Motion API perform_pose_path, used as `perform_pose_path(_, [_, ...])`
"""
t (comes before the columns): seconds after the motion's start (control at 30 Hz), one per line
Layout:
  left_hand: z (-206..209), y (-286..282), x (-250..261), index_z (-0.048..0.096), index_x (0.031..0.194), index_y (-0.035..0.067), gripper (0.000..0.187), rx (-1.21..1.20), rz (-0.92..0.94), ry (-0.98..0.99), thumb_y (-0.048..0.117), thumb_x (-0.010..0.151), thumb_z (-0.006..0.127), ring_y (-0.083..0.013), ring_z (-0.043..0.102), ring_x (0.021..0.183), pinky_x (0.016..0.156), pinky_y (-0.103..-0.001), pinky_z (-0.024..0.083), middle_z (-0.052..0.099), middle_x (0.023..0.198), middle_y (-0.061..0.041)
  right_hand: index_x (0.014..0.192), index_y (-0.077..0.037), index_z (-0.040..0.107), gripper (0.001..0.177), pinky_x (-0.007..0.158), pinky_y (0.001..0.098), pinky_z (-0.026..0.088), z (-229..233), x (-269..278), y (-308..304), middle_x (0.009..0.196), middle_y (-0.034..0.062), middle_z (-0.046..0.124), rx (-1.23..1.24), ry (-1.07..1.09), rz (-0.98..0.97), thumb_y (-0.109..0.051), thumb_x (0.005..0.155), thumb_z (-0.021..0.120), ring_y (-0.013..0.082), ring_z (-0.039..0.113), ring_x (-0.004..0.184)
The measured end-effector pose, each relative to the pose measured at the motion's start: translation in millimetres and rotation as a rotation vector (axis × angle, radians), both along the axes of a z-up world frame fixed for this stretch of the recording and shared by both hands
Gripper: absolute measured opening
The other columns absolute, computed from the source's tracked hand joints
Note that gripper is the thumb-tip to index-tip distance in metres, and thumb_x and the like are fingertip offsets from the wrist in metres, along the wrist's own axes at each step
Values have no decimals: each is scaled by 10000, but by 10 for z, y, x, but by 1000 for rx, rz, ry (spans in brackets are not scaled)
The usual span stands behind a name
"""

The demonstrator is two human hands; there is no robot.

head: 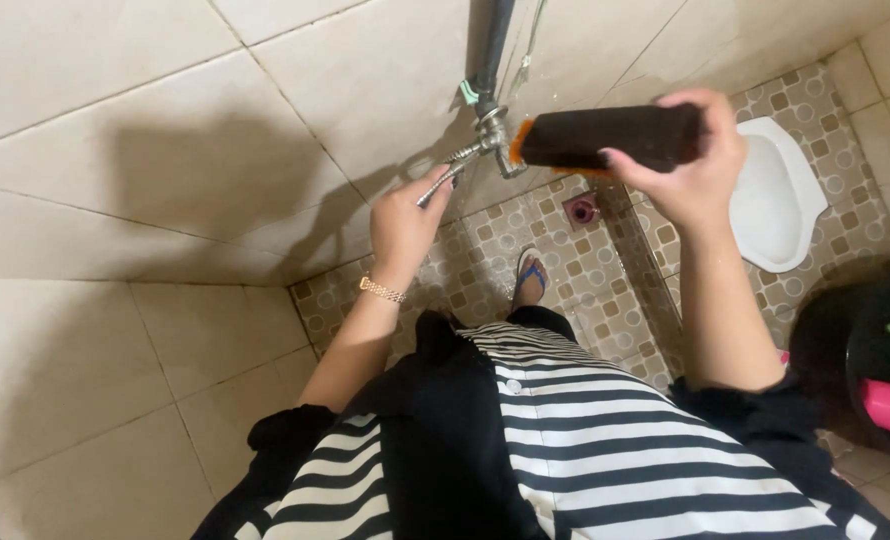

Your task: Scrubbing bathroom wall tiles and the floor area around a squat toilet using a brush and rinsing with water.

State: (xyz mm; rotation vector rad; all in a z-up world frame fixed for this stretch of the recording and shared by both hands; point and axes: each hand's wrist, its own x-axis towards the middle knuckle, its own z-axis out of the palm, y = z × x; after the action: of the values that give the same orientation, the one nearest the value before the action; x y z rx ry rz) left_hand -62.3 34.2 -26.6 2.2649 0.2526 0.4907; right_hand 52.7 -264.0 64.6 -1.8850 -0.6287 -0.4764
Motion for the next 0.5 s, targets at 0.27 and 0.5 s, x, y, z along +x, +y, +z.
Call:
perform_pose_path(0.27, [-102, -37, 99, 790, 1144, 207, 242, 83, -25, 60, 301, 955, 671, -234, 747, 887, 622, -371, 587, 790, 1069, -54, 1188, -14, 614, 619, 814, 375, 594, 237, 114, 593, 1110, 142, 716, -587, -420, 266, -392, 836, 956, 274, 710, 961])
perform_pose_path(0.5, [-190, -65, 177, 791, 1148, 235, 264, 92, 3, 116, 318, 948, 640, -209, 747, 945, 638, -387, 588, 782, 1101, -26, 1204, -31, 577, 606, 789, 377, 572, 184, 7, 668, 1154, 139, 711, -549, -463, 230, -348, 866, 968, 284, 691, 949])
